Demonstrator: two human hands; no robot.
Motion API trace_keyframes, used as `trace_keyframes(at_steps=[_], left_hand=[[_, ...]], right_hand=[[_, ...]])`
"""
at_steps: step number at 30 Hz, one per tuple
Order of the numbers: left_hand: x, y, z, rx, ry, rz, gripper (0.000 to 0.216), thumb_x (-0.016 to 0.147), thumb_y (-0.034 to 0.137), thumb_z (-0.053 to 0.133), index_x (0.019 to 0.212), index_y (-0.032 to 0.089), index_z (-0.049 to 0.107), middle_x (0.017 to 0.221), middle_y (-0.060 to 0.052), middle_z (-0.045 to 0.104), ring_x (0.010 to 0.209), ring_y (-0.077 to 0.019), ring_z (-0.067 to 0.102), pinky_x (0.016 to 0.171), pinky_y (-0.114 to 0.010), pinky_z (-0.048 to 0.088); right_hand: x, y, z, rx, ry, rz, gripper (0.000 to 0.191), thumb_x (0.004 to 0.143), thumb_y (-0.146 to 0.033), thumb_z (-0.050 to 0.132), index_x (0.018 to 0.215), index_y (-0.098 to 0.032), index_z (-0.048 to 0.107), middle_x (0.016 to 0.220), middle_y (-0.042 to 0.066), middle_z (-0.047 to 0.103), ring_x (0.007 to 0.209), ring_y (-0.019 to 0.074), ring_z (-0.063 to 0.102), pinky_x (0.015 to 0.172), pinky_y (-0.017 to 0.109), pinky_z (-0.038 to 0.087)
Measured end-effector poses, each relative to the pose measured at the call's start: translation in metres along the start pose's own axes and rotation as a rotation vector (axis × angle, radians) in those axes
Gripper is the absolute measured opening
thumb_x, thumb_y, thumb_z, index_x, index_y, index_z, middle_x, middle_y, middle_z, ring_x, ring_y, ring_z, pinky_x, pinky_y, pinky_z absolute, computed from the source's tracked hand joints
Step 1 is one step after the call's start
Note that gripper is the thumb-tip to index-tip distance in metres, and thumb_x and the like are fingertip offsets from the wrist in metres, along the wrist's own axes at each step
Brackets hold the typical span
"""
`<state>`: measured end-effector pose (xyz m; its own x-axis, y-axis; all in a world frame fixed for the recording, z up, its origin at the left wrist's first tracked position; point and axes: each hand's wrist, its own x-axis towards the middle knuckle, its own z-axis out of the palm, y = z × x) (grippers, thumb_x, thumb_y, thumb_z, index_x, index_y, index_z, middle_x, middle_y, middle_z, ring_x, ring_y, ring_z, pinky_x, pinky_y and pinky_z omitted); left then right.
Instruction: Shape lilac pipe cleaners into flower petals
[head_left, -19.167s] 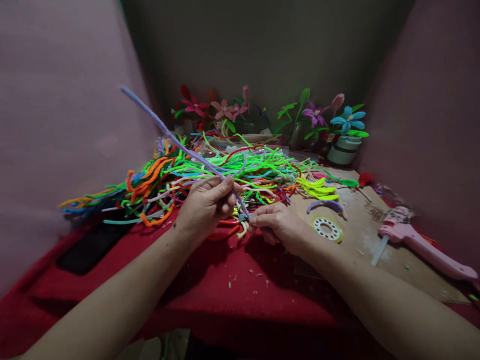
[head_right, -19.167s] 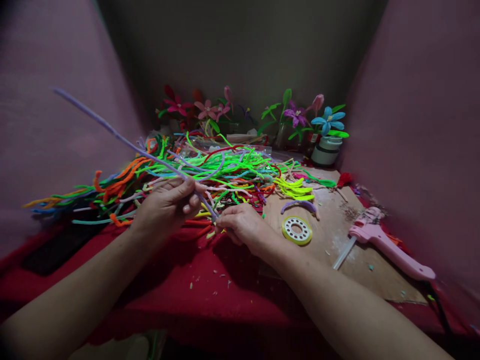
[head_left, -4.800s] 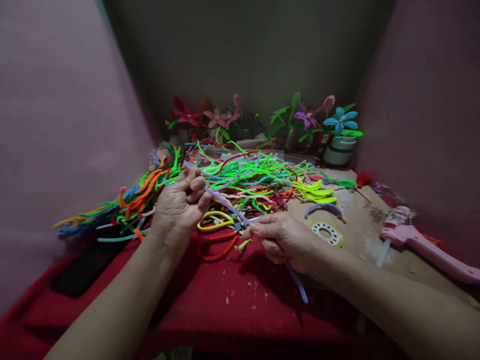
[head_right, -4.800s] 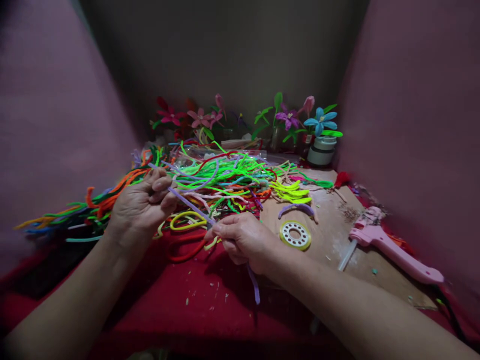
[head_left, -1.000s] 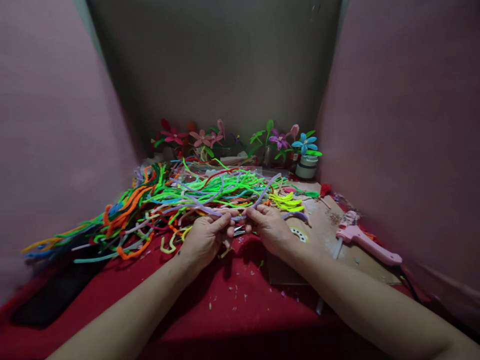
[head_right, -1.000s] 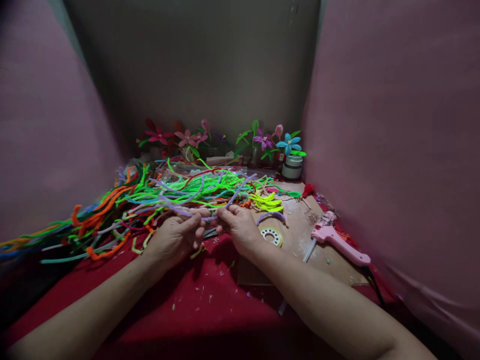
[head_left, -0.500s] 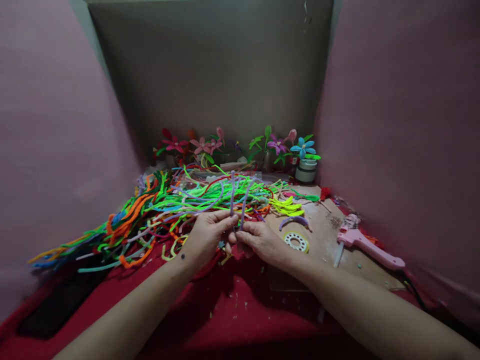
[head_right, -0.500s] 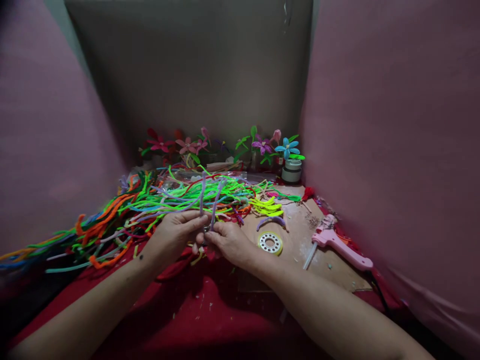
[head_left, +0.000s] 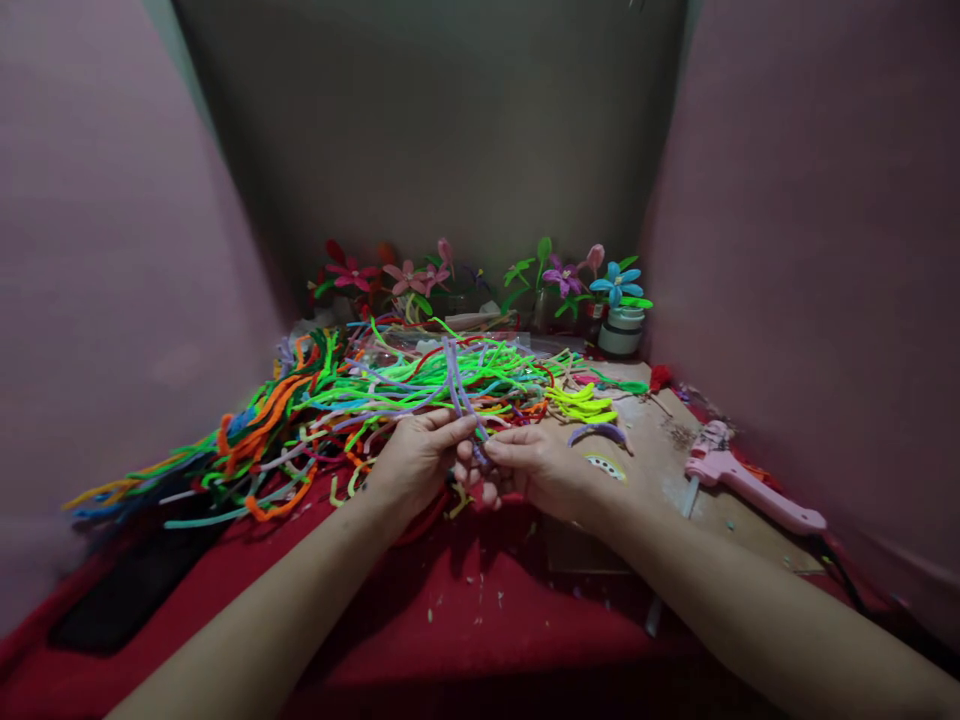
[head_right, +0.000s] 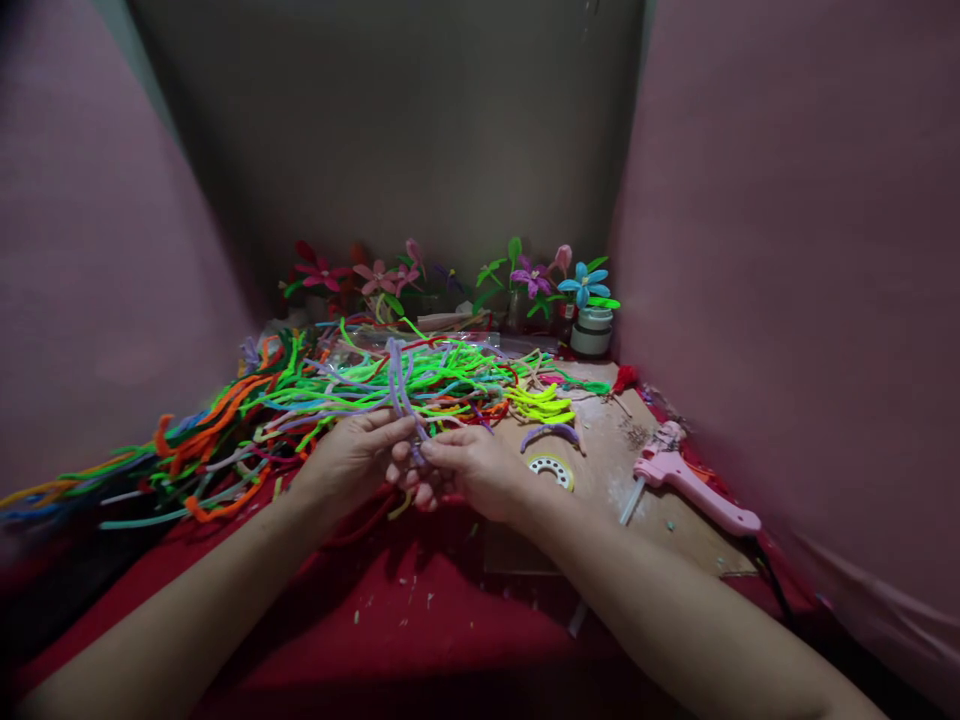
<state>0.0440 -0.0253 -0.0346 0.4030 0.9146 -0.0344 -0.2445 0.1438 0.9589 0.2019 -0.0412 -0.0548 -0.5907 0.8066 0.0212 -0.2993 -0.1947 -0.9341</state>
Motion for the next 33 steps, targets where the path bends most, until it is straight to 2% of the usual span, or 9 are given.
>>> trace_keyframes(at_steps=[3,7,11,15,21,25,28,30,33], left_hand=[[0.0,0.0,-0.004,-0.087,-0.013,0.011,0.016,0.073,0.023,0.068,0.078,0.013,0.058,0.05,0.005,0.053,0.036,-0.0068,0.048,0.04,-0.02,0.044],[-0.001,-0.003,-0.003,-0.118,-0.04,0.002,0.017,0.073,0.023,0.067,0.082,0.012,0.058,0.05,0.005,0.052,0.037,-0.0071,0.049,0.041,-0.02,0.045],[-0.003,-0.004,0.002,-0.109,-0.062,0.018,0.017,0.073,0.023,0.067,0.083,0.013,0.057,0.051,0.004,0.053,0.041,-0.0092,0.055,0.04,-0.018,0.044],[-0.006,-0.001,0.005,-0.005,-0.017,0.03,0.02,0.072,0.025,0.068,0.086,0.015,0.059,0.052,0.003,0.056,0.044,-0.0102,0.056,0.04,-0.018,0.043],[-0.007,-0.001,0.006,0.218,0.098,0.09,0.016,0.072,0.03,0.068,0.074,0.015,0.062,0.047,0.005,0.049,0.037,-0.0023,0.037,0.035,-0.013,0.025],[-0.009,-0.003,0.014,0.254,0.21,0.126,0.019,0.07,0.027,0.068,0.06,0.014,0.058,0.041,0.005,0.046,0.034,-0.0025,0.035,0.035,-0.015,0.024],[-0.009,-0.004,0.018,0.257,0.244,0.155,0.019,0.071,0.026,0.067,0.061,0.014,0.057,0.04,0.005,0.048,0.033,-0.0034,0.038,0.035,-0.015,0.027],[-0.009,-0.003,0.017,0.223,0.214,0.141,0.016,0.073,0.027,0.066,0.066,0.015,0.057,0.041,0.005,0.049,0.033,-0.0039,0.039,0.035,-0.015,0.028],[-0.009,-0.001,0.012,0.222,0.15,0.112,0.015,0.075,0.029,0.065,0.074,0.016,0.057,0.042,0.006,0.048,0.033,-0.003,0.037,0.033,-0.013,0.025]], right_hand=[[0.0,0.004,-0.006,0.236,-0.03,0.089,0.025,0.077,-0.027,0.064,0.094,-0.009,0.065,0.081,0.009,0.067,0.057,0.0097,0.059,0.056,0.023,0.046],[0.002,0.009,-0.009,0.377,-0.013,0.204,0.017,0.075,-0.019,0.065,0.09,-0.011,0.065,0.073,0.005,0.066,0.056,0.0076,0.056,0.054,0.019,0.044],[0.002,0.007,-0.006,0.338,0.049,0.202,0.015,0.072,-0.018,0.067,0.083,-0.009,0.065,0.063,0.002,0.063,0.048,0.0057,0.051,0.049,0.018,0.04],[0.004,0.006,-0.005,0.331,0.098,0.168,0.011,0.068,-0.015,0.069,0.076,-0.01,0.064,0.06,0.001,0.061,0.047,0.005,0.051,0.048,0.017,0.039],[0.006,0.009,-0.007,0.405,0.17,0.108,0.019,0.057,-0.014,0.077,0.066,-0.013,0.06,0.057,0.001,0.063,0.048,0.0062,0.053,0.05,0.018,0.042],[0.004,0.006,-0.003,0.235,0.272,0.053,0.022,0.052,-0.016,0.079,0.06,-0.013,0.058,0.049,-0.002,0.061,0.039,0.0061,0.049,0.043,0.02,0.039],[0.002,0.002,0.0,0.105,0.343,-0.003,0.021,0.053,-0.018,0.079,0.06,-0.012,0.059,0.047,-0.002,0.06,0.035,0.006,0.046,0.037,0.019,0.035],[0.002,0.0,0.0,0.135,0.323,0.003,0.02,0.057,-0.021,0.077,0.064,-0.011,0.061,0.052,0.0,0.062,0.037,0.0061,0.047,0.037,0.019,0.036],[0.002,0.0,-0.003,0.254,0.218,0.071,0.016,0.064,-0.021,0.072,0.069,-0.01,0.062,0.056,0.002,0.063,0.041,0.006,0.048,0.04,0.019,0.039]])
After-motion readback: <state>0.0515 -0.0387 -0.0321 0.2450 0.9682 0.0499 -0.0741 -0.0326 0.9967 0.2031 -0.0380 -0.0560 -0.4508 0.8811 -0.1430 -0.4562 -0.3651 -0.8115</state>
